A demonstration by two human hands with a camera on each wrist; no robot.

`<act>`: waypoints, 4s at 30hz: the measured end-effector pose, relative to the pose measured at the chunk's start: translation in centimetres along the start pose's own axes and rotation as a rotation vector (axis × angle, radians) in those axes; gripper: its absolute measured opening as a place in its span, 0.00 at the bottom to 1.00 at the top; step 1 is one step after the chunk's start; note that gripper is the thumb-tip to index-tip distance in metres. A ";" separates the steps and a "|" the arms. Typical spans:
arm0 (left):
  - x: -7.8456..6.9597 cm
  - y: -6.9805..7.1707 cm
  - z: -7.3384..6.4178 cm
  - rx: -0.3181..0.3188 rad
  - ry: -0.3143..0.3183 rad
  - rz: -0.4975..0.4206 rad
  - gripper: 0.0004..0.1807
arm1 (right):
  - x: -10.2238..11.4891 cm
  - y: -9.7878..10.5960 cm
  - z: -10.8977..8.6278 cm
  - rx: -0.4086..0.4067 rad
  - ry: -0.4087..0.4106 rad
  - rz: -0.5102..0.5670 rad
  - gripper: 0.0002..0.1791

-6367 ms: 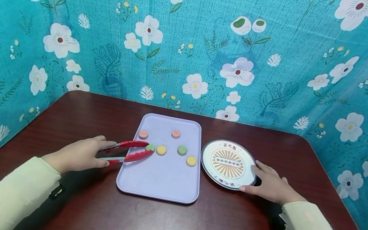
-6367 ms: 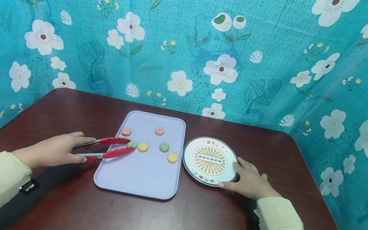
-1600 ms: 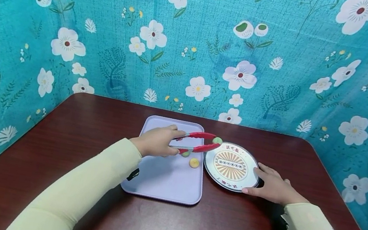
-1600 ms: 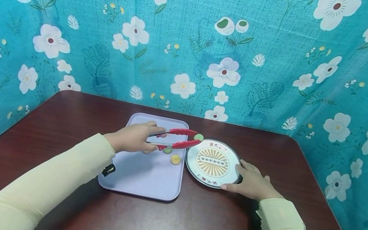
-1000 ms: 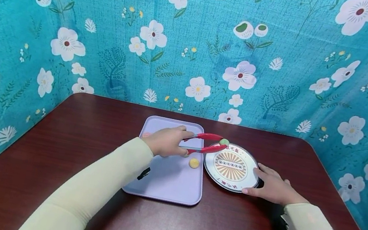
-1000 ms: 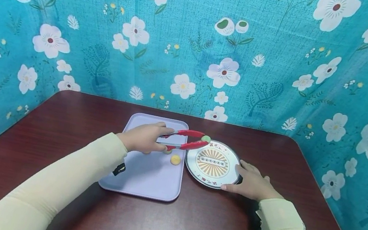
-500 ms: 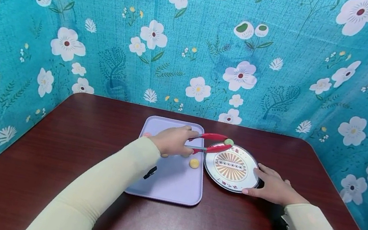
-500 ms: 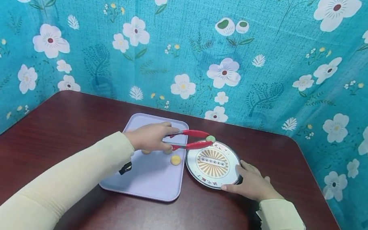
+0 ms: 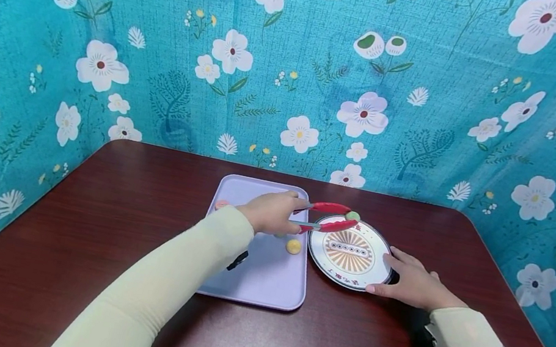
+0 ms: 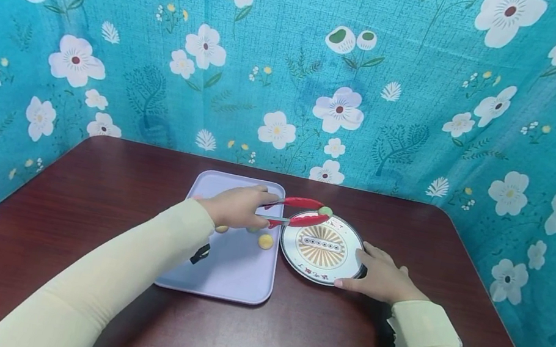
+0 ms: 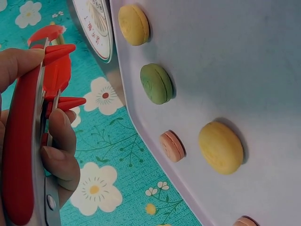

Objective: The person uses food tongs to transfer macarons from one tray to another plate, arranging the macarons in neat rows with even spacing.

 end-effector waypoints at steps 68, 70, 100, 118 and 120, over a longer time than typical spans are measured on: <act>-1.0 -3.3 3.2 0.083 0.080 0.042 0.34 | 0.3 0.3 -0.2 0.000 0.011 -0.001 0.62; -1.1 -3.3 3.2 0.080 0.080 0.044 0.34 | 0.3 0.4 -0.2 0.001 0.010 -0.001 0.62; -1.2 -3.3 3.5 0.066 0.116 0.076 0.35 | 0.3 0.5 -0.2 -0.001 0.010 0.020 0.62; -1.4 -3.2 3.3 0.056 0.125 0.058 0.36 | 0.1 0.3 -0.2 0.000 0.007 0.038 0.62; -1.4 -3.1 3.3 0.057 0.123 0.053 0.36 | 0.0 0.2 -0.2 0.002 0.005 0.037 0.62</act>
Point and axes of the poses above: each hand's wrist, its own z-axis towards the middle knuckle, its own y-axis out of the back of the hand, x = y × z, the point moved 9 cm from there along z, towards the middle knuckle, and after that the axes turned 9 degrees about -z, right-handed, at the moved point
